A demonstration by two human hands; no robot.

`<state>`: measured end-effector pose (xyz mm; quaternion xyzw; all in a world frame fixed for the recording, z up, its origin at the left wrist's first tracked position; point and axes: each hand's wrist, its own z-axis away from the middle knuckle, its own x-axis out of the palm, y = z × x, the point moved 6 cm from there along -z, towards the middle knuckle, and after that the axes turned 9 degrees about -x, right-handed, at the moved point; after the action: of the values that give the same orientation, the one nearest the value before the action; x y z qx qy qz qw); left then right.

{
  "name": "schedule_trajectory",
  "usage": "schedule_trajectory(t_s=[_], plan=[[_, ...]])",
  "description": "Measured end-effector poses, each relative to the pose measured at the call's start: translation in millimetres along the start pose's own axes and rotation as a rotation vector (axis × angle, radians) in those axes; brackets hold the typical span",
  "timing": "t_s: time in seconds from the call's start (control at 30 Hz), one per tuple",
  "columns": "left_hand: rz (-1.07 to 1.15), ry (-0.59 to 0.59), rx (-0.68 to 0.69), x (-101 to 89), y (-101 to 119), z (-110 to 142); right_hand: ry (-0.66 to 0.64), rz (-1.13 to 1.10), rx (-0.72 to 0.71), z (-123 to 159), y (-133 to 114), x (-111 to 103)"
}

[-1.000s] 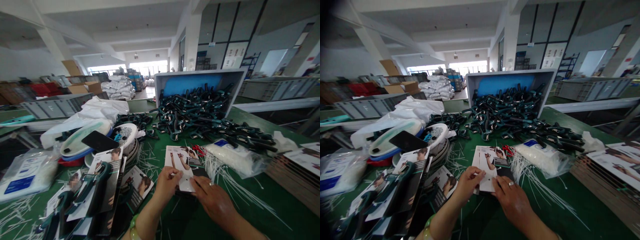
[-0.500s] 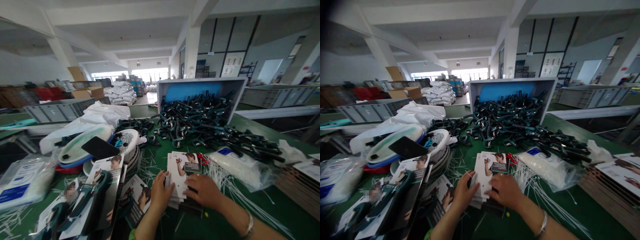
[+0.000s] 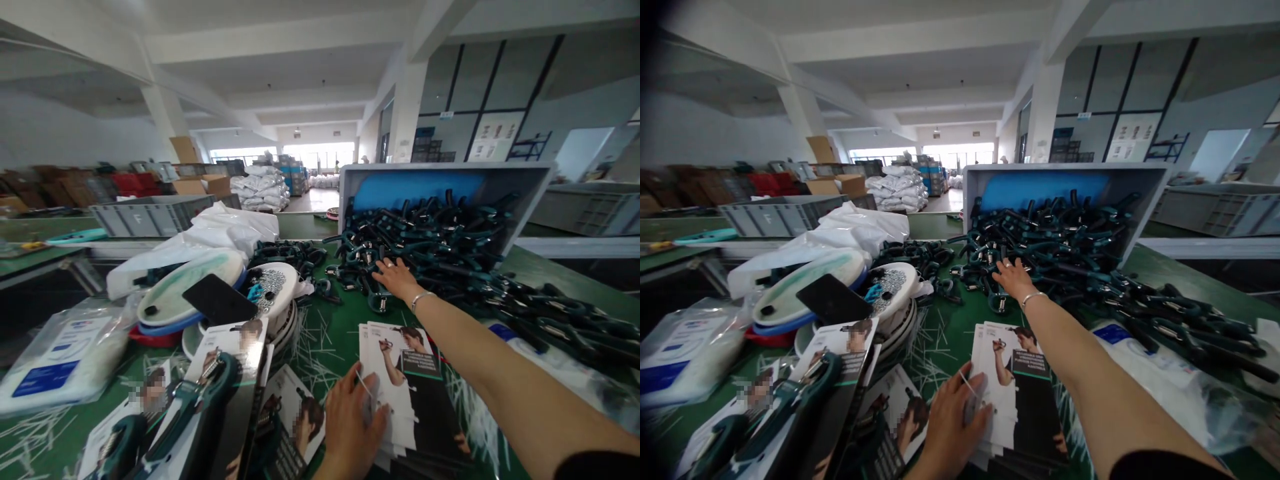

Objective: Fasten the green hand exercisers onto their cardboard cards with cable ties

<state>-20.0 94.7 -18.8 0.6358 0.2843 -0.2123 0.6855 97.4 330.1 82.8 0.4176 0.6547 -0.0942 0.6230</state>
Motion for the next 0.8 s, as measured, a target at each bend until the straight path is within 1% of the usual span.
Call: schedule_trajectory(t_s=[0.07,0.13,0.23,0.3,0.37,0.47,0.57,0.63,0.8], plan=[[-0.002,-0.005,0.0,0.0,-0.1,-0.7,-0.014,0.011,-0.042,3.1,0.6,-0.7],[0.0,0.003,-0.004,-0.3,0.0,-1.0,-0.037,0.018,-0.09,13.1,1.2,-5.8],[-0.004,0.011,-0.004,-0.7,1.1,-0.3,-0.063,0.025,-0.117,37.5,-1.4,-20.5],[-0.001,0.012,0.003,-1.4,2.4,0.7,-0.062,0.028,-0.103,57.6,-8.9,-33.9],[0.009,0.017,0.019,-2.5,4.0,1.8,-0.047,0.035,-0.063,78.6,-19.9,-49.9],[0.022,0.021,0.053,-2.8,6.1,3.0,-0.023,-0.009,0.064,107.7,-34.4,-75.2],[0.035,0.029,0.069,-2.0,6.8,3.6,-0.043,-0.065,0.168,129.1,-47.6,-92.2],[0.045,0.035,0.071,-1.5,7.1,4.2,-0.07,-0.069,0.192,138.0,-59.1,-95.8],[0.132,0.034,0.082,0.6,4.9,6.0,-0.119,-0.095,0.224,149.0,-100.9,-88.6]])
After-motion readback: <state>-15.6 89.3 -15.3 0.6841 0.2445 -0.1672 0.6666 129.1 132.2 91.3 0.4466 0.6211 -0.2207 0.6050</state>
